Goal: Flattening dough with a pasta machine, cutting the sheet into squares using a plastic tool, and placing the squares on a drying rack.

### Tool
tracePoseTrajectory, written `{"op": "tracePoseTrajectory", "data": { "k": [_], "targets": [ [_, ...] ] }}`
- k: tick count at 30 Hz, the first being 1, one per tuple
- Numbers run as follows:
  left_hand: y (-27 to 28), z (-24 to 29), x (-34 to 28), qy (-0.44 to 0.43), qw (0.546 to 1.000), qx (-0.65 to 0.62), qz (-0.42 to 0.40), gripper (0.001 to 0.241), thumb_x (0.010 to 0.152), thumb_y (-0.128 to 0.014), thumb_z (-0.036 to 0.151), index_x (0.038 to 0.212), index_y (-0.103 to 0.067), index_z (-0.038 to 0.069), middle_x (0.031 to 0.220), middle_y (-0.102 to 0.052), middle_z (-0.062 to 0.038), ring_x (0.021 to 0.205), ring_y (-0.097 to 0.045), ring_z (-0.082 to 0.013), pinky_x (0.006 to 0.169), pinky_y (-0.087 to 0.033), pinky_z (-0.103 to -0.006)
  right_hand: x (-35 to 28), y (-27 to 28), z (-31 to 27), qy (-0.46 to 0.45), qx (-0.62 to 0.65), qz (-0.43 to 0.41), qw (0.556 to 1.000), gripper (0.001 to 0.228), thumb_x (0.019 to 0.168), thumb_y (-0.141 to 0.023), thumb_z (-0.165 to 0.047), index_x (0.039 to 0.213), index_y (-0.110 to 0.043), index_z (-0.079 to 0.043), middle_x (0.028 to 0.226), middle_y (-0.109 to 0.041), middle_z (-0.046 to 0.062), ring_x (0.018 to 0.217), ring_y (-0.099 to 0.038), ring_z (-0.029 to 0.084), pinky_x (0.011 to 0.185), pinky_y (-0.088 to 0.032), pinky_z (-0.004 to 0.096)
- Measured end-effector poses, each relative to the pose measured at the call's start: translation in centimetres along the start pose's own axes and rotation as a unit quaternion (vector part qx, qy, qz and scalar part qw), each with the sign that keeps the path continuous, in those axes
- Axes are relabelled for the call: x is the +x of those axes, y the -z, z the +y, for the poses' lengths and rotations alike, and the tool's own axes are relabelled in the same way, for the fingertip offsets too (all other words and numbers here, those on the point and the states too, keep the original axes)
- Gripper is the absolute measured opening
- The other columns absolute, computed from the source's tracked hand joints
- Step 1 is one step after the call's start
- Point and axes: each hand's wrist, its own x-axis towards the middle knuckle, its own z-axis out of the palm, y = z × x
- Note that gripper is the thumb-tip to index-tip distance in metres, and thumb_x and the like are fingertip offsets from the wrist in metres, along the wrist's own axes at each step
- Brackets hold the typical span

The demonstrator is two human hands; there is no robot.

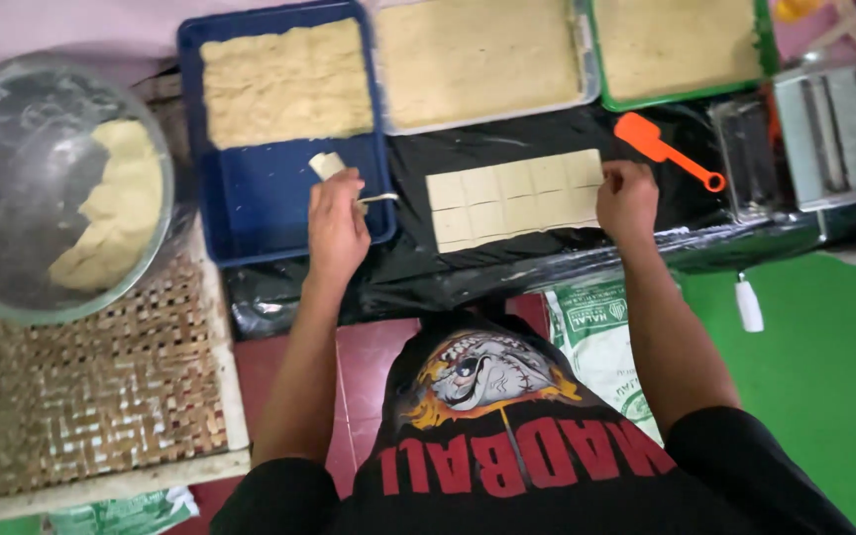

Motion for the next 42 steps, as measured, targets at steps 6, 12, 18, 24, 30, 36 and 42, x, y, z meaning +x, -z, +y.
{"op": "tracePoseTrajectory", "data": {
  "k": [6, 12, 18, 24, 30, 36, 42],
  "targets": [
    [-3.1, 6.7, 2.6, -0.024, 0.996, -0.049, -0.069, 0.032, 0.087, -0.063, -0.009, 0.116, -0.065, 0.003, 0.114, -0.068, -0.017, 0.108, -0.062, -0.0387, 0.097, -0.051, -0.0467, 2.3, 0.1, 1.9, -0.056, 0.021, -0.025, 0.998, 0.016, 0.09, -0.075, -0.009, 0.105, -0.078, -0.005, 0.095, -0.069, 0.022, 0.086, -0.07, 0.037, 0.077, -0.057, 0.044],
    [-6.5, 9.8, 1.7, -0.043, 0.991, -0.078, -0.103, 0.03, 0.088, -0.065, -0.008, 0.115, -0.065, 0.004, 0.112, -0.07, -0.013, 0.104, -0.064, -0.0359, 0.093, -0.052, -0.0441, 3.0, -3.0, 3.5, -0.028, 0.016, -0.01, 0.999, 0.02, 0.084, -0.076, -0.007, 0.104, -0.078, -0.003, 0.091, -0.068, 0.021, 0.087, -0.067, 0.038, 0.079, -0.055, 0.046],
    [-8.2, 11.3, 0.9, -0.03, 0.989, -0.064, -0.131, 0.031, 0.087, -0.064, -0.007, 0.116, -0.065, 0.004, 0.113, -0.07, -0.012, 0.105, -0.063, -0.0355, 0.093, -0.051, -0.0451, 3.9, -2.2, 2.6, -0.087, 0.055, -0.038, 0.994, 0.019, 0.084, -0.076, -0.009, 0.102, -0.075, -0.002, 0.093, -0.069, 0.018, 0.092, -0.067, 0.036, 0.081, -0.054, 0.045],
    [-10.3, 11.6, 0.5, -0.021, 0.989, -0.069, -0.128, 0.031, 0.088, -0.064, -0.006, 0.117, -0.066, 0.006, 0.113, -0.07, -0.012, 0.107, -0.062, -0.0353, 0.094, -0.051, -0.0442, 4.4, -3.7, 3.7, -0.118, 0.048, -0.053, 0.99, 0.023, 0.083, -0.08, -0.012, 0.101, -0.072, 0.0, 0.094, -0.066, 0.019, 0.09, -0.066, 0.035, 0.08, -0.054, 0.045],
    [-12.1, 12.7, 1.4, -0.002, 0.983, -0.087, -0.161, 0.031, 0.088, -0.064, -0.004, 0.116, -0.066, 0.007, 0.114, -0.071, -0.011, 0.109, -0.061, -0.0353, 0.096, -0.051, -0.044, 4.8, -3.1, 3.0, -0.115, 0.063, -0.081, 0.988, 0.024, 0.082, -0.079, -0.011, 0.101, -0.07, 0.0, 0.093, -0.068, 0.017, 0.088, -0.068, 0.034, 0.079, -0.055, 0.043],
    [-14.5, 13.3, 1.8, 0.016, 0.975, -0.113, -0.188, 0.029, 0.09, -0.065, -0.002, 0.118, -0.066, 0.007, 0.114, -0.07, -0.012, 0.112, -0.061, -0.0361, 0.097, -0.051, -0.044, 4.8, -0.4, 1.2, -0.072, 0.101, -0.095, 0.988, 0.014, 0.086, -0.077, -0.009, 0.098, -0.075, -0.002, 0.092, -0.072, 0.016, 0.086, -0.071, 0.031, 0.079, -0.056, 0.041],
    [-16.6, 14.1, 1.9, 0.151, 0.949, -0.192, -0.2, 0.03, 0.097, -0.066, 0.008, 0.126, -0.065, 0.01, 0.123, -0.068, -0.012, 0.111, -0.066, -0.0297, 0.097, -0.054, -0.0373, 3.0, 5.8, -2.2, -0.003, 0.175, -0.111, 0.978, 0.015, 0.092, -0.078, -0.007, 0.105, -0.075, -0.002, 0.098, -0.072, 0.016, 0.083, -0.072, 0.027, 0.074, -0.056, 0.036]
  ]
}}
